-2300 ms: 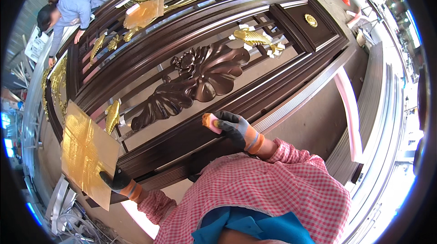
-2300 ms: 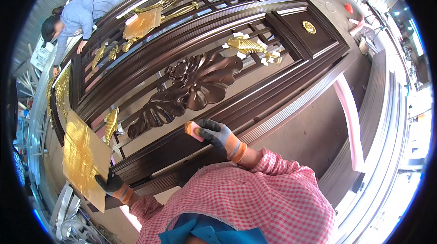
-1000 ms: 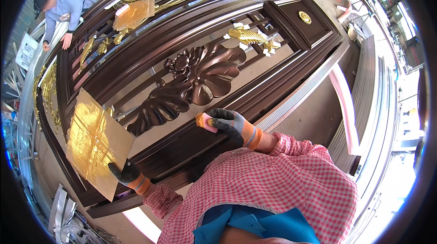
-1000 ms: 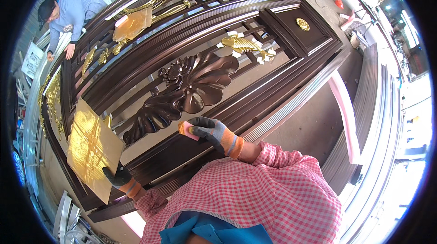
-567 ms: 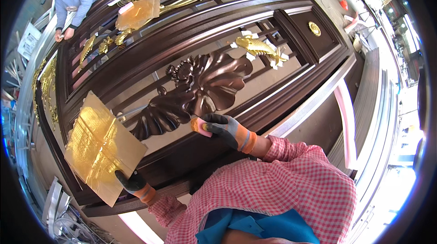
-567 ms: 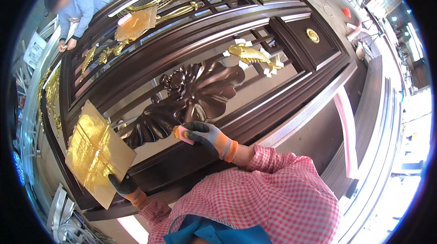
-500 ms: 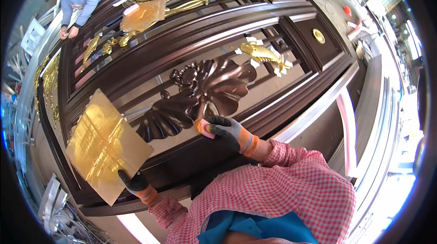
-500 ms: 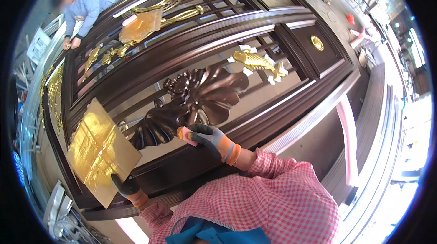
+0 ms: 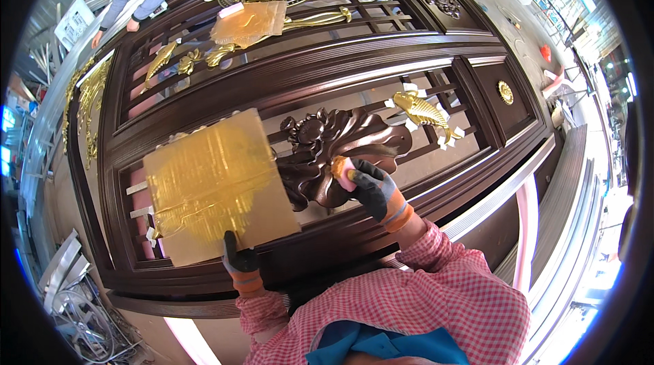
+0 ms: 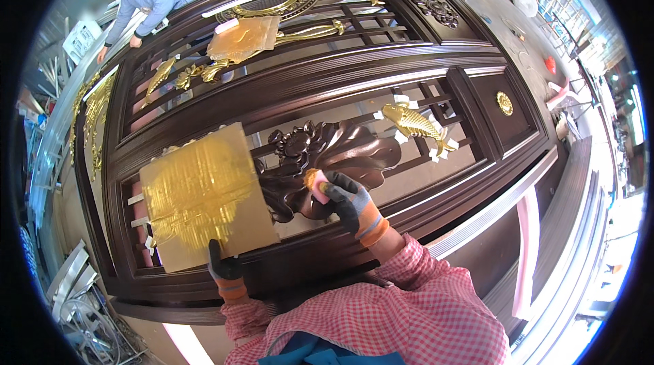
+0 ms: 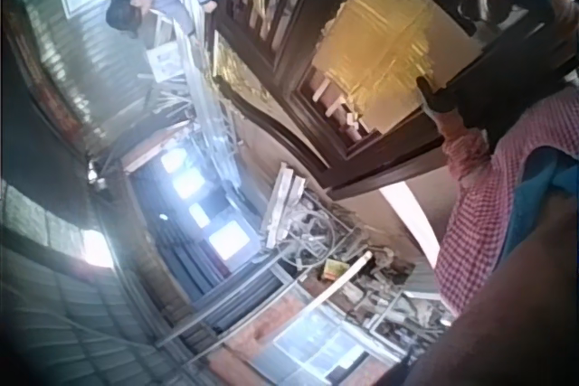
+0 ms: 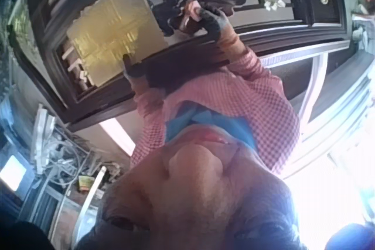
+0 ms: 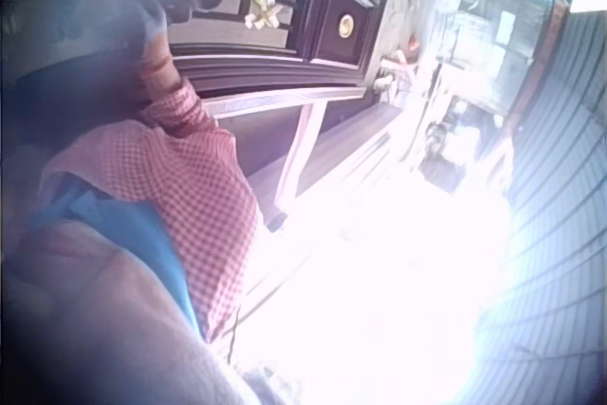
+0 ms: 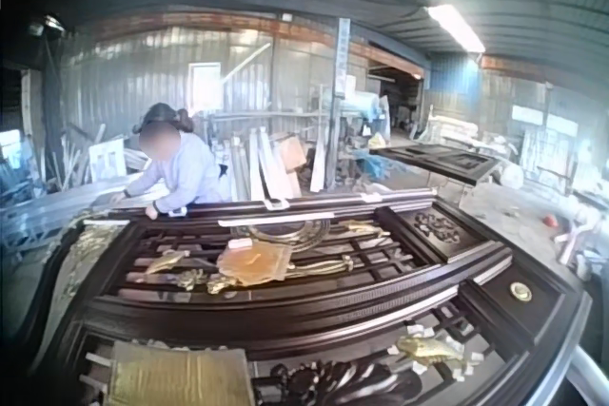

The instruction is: The person applies gold leaf to ornate carvings on a dark wooden panel. They hold a sheet of gold leaf in one hand and use a small tool to press and smooth the leaf onto the surface of the carvings.

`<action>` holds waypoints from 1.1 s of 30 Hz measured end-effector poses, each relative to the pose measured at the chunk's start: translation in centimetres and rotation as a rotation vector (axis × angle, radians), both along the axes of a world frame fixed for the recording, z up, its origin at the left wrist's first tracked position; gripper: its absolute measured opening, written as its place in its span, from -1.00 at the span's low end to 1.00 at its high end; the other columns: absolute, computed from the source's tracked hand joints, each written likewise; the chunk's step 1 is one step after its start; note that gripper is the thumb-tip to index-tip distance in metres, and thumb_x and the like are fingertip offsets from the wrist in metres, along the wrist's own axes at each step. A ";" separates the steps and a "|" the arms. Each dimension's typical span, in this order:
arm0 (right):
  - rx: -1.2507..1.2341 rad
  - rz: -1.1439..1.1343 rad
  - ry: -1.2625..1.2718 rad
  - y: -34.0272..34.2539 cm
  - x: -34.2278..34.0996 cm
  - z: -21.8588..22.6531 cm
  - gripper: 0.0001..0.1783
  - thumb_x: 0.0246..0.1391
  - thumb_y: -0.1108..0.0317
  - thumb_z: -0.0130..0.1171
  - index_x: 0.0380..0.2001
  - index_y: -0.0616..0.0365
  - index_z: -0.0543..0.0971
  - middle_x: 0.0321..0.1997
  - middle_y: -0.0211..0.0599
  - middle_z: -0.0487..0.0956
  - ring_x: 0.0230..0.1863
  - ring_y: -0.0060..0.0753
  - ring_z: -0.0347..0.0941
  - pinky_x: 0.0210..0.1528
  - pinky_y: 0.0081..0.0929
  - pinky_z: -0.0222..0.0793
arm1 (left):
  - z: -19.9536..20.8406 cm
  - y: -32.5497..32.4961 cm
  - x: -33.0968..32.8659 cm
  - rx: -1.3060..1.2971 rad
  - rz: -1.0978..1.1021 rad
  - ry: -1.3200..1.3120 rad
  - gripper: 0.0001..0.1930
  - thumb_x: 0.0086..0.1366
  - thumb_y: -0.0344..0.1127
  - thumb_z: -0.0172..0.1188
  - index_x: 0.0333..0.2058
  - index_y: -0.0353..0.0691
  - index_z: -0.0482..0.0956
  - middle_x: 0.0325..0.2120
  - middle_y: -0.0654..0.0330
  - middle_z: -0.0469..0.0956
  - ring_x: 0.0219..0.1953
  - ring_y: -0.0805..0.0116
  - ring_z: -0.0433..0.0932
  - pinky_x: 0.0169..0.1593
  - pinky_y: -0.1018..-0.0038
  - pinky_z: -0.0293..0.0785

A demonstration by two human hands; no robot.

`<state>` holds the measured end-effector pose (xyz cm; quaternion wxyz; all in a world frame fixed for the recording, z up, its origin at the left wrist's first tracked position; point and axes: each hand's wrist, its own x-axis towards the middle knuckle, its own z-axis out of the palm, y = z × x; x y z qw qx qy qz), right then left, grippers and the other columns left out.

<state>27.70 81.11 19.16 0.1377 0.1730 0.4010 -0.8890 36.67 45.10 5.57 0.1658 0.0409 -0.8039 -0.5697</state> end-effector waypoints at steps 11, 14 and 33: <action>0.921 -0.157 0.608 3.5 -4.1 0.7 -0.63 0.05 0.53 0.22 -0.02 0.18 0.54 -0.16 -0.23 0.57 -0.20 -0.34 0.54 -0.18 -0.45 0.53 | 0.9 -2.6 -0.8 0.411 0.290 -0.077 -0.53 0.26 -0.34 0.27 0.12 -0.32 0.41 -0.02 -0.01 0.53 -0.02 0.19 0.53 0.09 0.27 0.45; 0.852 -0.204 0.455 4.0 -4.5 0.1 -0.67 0.18 0.39 0.17 0.00 0.22 0.52 -0.12 -0.30 0.56 -0.16 -0.43 0.54 -0.15 -0.49 0.55 | 0.6 -7.1 1.1 -0.405 0.326 0.074 -0.57 0.32 -0.34 0.20 0.12 -0.33 0.41 0.01 -0.02 0.51 0.04 0.25 0.48 0.13 0.31 0.43; 1.683 -0.177 1.058 2.0 -6.9 -0.2 -0.48 -0.09 0.59 0.35 0.00 0.04 0.52 -0.09 -0.16 0.56 -0.14 -0.15 0.53 -0.07 -0.44 0.47 | 3.6 -13.5 7.2 -0.481 0.748 0.195 -0.49 0.22 -0.49 0.26 0.15 -0.34 0.38 0.10 -0.03 0.44 0.05 0.14 0.50 0.18 0.26 0.43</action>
